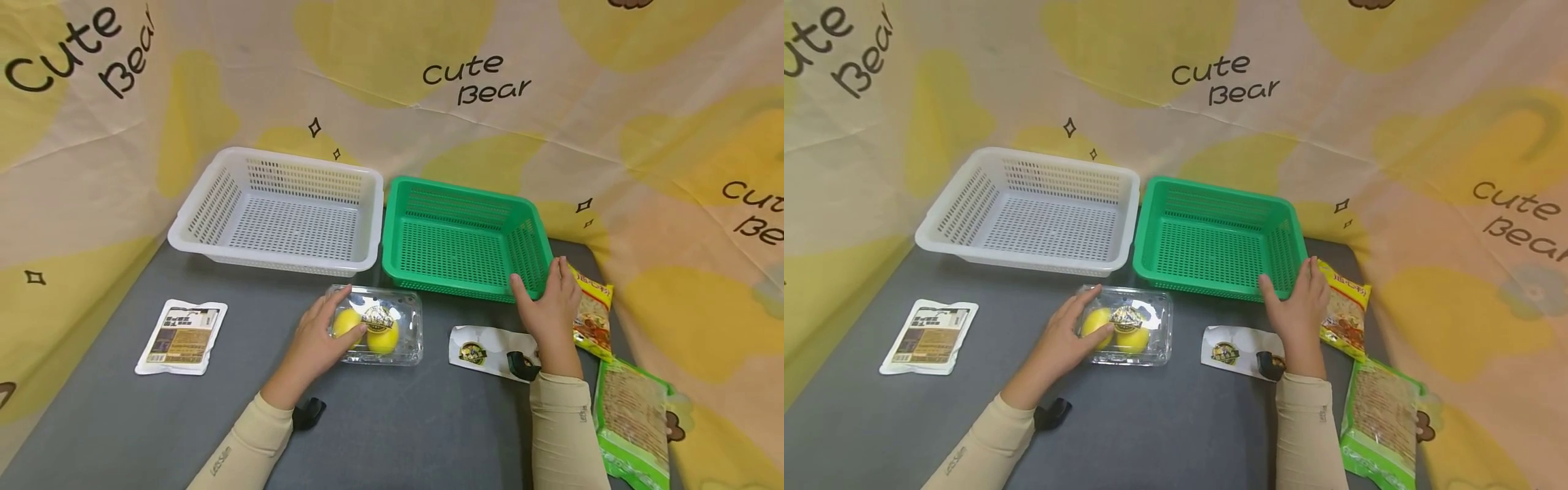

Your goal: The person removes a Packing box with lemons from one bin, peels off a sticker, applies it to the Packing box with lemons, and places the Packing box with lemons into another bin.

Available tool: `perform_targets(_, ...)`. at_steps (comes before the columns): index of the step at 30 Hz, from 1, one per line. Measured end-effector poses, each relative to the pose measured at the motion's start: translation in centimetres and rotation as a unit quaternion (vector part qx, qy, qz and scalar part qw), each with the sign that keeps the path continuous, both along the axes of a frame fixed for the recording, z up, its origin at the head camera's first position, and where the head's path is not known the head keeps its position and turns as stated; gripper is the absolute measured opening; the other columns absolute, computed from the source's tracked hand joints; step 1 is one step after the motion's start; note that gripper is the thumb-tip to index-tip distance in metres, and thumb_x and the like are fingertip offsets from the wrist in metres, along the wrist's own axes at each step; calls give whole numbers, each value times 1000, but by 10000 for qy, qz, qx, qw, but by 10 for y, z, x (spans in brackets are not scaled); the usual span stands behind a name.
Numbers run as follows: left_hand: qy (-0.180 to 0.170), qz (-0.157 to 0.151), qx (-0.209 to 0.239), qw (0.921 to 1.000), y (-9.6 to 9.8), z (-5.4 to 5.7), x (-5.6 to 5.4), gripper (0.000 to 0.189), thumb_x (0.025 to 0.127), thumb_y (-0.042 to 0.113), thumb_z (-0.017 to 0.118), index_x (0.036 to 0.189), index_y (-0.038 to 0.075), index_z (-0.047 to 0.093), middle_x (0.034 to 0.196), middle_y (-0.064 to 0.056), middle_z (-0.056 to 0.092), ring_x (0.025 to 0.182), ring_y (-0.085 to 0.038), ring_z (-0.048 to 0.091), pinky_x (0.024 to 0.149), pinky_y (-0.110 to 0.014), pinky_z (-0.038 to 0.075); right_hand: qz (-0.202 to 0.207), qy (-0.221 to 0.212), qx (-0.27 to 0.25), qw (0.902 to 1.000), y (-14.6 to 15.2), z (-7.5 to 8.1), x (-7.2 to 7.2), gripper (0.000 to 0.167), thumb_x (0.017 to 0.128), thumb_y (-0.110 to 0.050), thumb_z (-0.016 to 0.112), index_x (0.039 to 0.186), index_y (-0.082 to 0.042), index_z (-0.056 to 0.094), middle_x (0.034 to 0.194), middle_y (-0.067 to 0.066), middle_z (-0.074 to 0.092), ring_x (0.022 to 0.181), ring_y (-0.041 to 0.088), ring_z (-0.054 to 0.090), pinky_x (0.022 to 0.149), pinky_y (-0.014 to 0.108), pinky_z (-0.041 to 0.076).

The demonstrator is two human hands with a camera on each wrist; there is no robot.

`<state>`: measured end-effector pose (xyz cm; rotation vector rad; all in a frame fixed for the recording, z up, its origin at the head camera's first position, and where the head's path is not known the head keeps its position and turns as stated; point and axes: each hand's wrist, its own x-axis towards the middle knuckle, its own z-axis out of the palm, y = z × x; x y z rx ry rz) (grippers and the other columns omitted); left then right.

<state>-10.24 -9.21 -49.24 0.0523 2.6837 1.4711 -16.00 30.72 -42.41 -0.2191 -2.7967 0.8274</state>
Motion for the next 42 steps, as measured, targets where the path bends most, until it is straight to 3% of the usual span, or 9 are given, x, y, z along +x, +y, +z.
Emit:
perform_targets(7, 51, -3, -22, 10000, 0, -1, -1, 83, 94, 49, 78, 165, 30, 39, 174, -15, 22, 154, -51, 22, 113, -81, 22, -121, -213, 38, 9997, 1, -1, -12, 102, 103, -64, 54, 170, -4, 6, 177, 13, -1, 158, 47, -1, 121, 72, 9)
perform_targets(18, -46, 1, -17, 10000, 2, -1, 1, 84, 94, 50, 78, 165, 32, 38, 174, -14, 22, 155, -51, 21, 112, -81, 22, -67, -579, 299, 9979, 8, -10, -23, 105, 103, -74, 41, 169, -2, 3, 176, 18, -5, 157, 52, -2, 118, 76, 7)
perform_targets(30, 13, -3, 4, 10000, 0, 0, 0, 84, 94, 50, 78, 165, 32, 39, 174, -15, 22, 155, -51, 21, 112, -81, 22, -104, -864, 518, 9949, 5, -9, -30, 108, 102, -78, 31, 166, 2, -4, 174, 21, -12, 156, 56, 1, 122, 70, 5)
perform_targets(42, 32, -9, -14, 10000, 0, -1, 0, 83, 94, 50, 78, 165, 32, 38, 174, -15, 22, 155, -50, 22, 113, -80, 23, -212, -909, 597, 9938, 3, -12, -30, 110, 101, -80, 34, 167, 0, -4, 175, 18, -12, 157, 54, 2, 121, 72, 13)
